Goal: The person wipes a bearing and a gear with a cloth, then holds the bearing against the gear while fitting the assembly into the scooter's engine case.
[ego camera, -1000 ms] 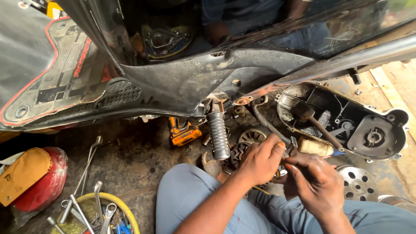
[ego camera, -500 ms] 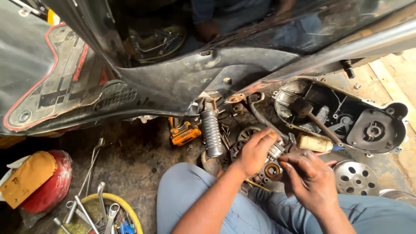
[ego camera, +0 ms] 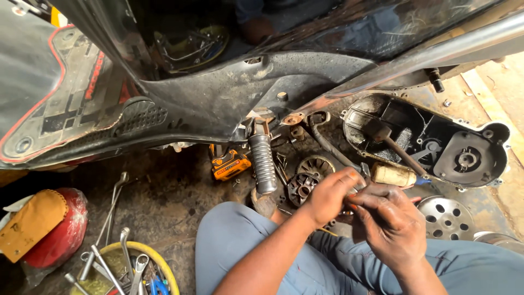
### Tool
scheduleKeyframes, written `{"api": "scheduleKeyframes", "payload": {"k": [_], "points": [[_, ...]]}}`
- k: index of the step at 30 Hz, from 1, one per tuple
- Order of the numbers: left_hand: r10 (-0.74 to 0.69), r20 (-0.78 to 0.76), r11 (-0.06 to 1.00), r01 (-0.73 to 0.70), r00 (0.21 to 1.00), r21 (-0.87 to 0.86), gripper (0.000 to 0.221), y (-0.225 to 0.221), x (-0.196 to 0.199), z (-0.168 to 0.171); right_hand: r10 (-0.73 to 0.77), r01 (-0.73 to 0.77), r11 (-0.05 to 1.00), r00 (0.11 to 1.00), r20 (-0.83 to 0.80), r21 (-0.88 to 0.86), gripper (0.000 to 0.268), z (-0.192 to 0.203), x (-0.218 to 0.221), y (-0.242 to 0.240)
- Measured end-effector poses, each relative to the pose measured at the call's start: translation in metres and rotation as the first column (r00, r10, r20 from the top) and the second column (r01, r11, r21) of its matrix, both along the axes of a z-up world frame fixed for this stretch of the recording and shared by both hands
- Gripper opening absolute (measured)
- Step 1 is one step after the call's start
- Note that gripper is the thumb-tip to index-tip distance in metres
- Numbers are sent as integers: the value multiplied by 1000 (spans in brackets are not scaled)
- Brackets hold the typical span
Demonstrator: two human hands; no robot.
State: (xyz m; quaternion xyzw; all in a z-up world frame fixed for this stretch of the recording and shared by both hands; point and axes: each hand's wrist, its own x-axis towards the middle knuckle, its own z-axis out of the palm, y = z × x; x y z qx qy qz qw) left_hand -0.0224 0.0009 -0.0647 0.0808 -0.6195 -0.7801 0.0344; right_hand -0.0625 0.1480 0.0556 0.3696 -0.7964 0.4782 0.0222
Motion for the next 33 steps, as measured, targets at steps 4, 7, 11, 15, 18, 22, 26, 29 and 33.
{"api": "scheduleKeyframes", "payload": {"k": [4, 7, 11, 15, 18, 22, 26, 29, 33], "points": [[134, 136, 824, -186, 982, 534, 35, -18, -5, 27, -14, 15, 992, 1000, -8, 126, 21, -11, -15, 5], [79, 23, 821, -78, 997, 566, 43, -33, -1, 44, -211, 183, 977, 891, 402, 109, 15, -40, -26, 19], [62, 42, 852, -75, 997, 518, 39, -38, 1, 41, -146, 224, 969, 855, 497, -102, 21, -41, -30, 27], [67, 160, 860, -138, 985, 492, 28, -30, -4, 52, -72, 198, 956, 874, 480, -216, 22, -44, -30, 30], [97, 172, 898, -160, 980, 409, 31, -19, -6, 53, -12, 149, 939, 916, 402, -310, 18, -39, -24, 24], [140, -109, 985, -150, 984, -88, 35, -5, -2, 39, -17, 24, 995, 997, 76, -95, 25, -2, -14, 1], [146, -32, 971, -149, 989, -189, 43, 1, 2, 48, -21, 22, 1000, 1000, 7, -14, 29, -2, -10, 2], [144, 8, 985, -142, 990, -102, 40, -3, 4, 53, 12, -12, 1000, 1000, -9, -18, 27, -3, -10, 2], [147, 66, 984, -153, 987, 96, 42, -2, 8, 64, -12, 14, 1000, 997, 74, -25, 22, -5, -11, 4]]}}
